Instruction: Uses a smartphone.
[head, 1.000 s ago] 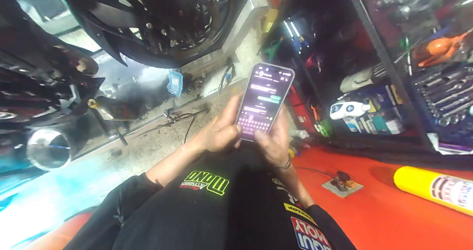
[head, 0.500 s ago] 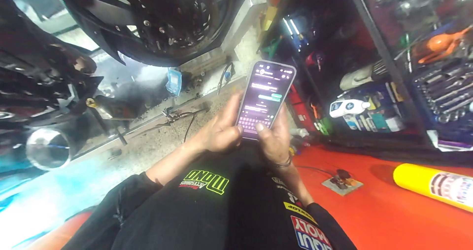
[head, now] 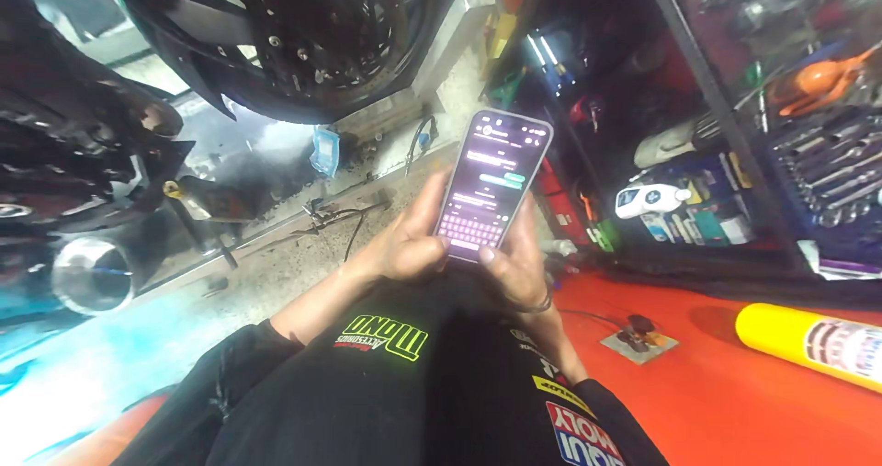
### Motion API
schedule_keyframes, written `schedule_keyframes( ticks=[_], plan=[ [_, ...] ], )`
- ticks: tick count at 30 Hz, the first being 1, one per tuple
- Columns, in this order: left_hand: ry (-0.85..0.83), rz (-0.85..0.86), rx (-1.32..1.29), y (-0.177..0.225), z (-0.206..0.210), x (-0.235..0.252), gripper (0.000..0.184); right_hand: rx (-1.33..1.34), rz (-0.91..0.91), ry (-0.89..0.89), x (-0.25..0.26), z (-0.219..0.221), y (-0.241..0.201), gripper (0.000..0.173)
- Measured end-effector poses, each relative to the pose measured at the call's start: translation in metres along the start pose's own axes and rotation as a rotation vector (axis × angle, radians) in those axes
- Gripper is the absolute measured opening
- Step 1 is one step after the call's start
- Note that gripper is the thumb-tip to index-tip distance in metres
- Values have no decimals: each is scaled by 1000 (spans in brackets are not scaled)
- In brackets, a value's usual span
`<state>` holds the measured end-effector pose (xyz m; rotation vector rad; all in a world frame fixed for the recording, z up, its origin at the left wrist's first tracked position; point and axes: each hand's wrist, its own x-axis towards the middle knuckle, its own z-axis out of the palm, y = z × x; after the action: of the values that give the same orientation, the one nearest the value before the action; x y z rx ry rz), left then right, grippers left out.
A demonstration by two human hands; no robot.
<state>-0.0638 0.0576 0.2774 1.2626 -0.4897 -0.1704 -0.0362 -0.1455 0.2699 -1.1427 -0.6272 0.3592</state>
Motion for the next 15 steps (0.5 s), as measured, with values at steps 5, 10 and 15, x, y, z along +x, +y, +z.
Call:
schedule_keyframes(
  ticks=[5, 10, 15],
  plan=[
    [0, -15, -1, 0, 3, 0, 74, 6, -13, 0, -4, -1, -1, 85],
    [22, -50, -13, 0, 6, -2, 60, 56, 0, -7, -7, 1, -3, 84],
    [72, -72, 18, -1, 10, -1, 53, 36, -11, -7, -9, 1, -2, 83]
  ],
)
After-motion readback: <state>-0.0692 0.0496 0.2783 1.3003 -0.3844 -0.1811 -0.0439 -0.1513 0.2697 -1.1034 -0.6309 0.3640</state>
